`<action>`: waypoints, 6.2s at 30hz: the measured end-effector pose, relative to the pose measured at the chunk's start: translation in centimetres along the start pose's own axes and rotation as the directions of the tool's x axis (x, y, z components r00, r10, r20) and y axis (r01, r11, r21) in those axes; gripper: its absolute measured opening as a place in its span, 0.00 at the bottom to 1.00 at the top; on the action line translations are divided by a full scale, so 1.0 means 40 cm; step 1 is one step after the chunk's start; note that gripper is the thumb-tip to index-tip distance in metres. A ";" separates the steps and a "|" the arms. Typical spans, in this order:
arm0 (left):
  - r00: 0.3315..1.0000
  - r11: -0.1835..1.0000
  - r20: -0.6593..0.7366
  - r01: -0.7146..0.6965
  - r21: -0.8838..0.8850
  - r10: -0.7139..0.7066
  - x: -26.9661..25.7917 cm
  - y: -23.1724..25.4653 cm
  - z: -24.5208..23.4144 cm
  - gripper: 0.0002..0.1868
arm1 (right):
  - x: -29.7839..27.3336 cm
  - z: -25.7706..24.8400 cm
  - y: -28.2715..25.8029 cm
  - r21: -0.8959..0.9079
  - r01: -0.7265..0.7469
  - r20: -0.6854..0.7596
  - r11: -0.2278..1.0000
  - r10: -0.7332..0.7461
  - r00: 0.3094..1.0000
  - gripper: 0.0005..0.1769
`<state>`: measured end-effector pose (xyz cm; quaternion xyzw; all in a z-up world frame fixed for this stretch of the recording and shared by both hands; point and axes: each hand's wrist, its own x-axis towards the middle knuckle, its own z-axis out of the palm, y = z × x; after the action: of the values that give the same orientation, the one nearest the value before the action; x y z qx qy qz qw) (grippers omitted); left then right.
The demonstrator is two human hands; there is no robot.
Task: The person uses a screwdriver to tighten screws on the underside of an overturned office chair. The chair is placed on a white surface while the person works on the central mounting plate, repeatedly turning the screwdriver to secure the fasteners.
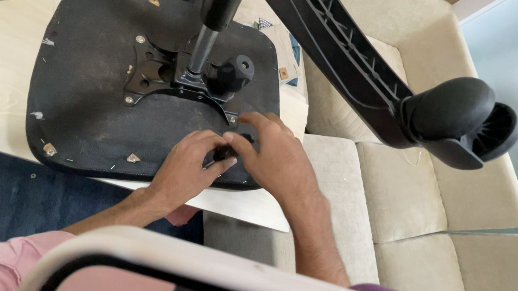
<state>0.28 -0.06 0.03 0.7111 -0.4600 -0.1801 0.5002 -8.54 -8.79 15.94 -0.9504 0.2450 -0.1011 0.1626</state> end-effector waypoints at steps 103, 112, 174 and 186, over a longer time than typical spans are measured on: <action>0.981 0.993 0.173 -0.065 -0.103 0.083 0.028 0.003 -0.045 0.15 | -0.008 -0.002 0.027 -0.315 -0.038 0.337 0.948 0.150 0.930 0.19; 0.975 0.979 0.165 -0.118 -0.166 0.145 0.019 -0.012 -0.014 0.12 | -0.032 0.037 0.062 -0.405 0.354 0.375 0.843 -0.200 0.905 0.17; 0.998 0.944 0.056 -0.058 0.325 0.043 -0.020 -0.134 0.077 0.12 | 0.008 0.009 0.052 -0.440 0.384 0.562 0.811 -0.085 0.823 0.17; 0.977 0.956 0.146 0.111 0.273 -0.155 -0.011 -0.091 0.058 0.15 | 0.072 0.021 0.014 -0.460 0.258 0.572 0.850 0.061 0.818 0.21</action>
<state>0.13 -0.66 -4.27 0.7832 -0.4707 -0.2095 0.3480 -6.09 -10.48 15.27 -0.9562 0.1519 0.2470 -0.0393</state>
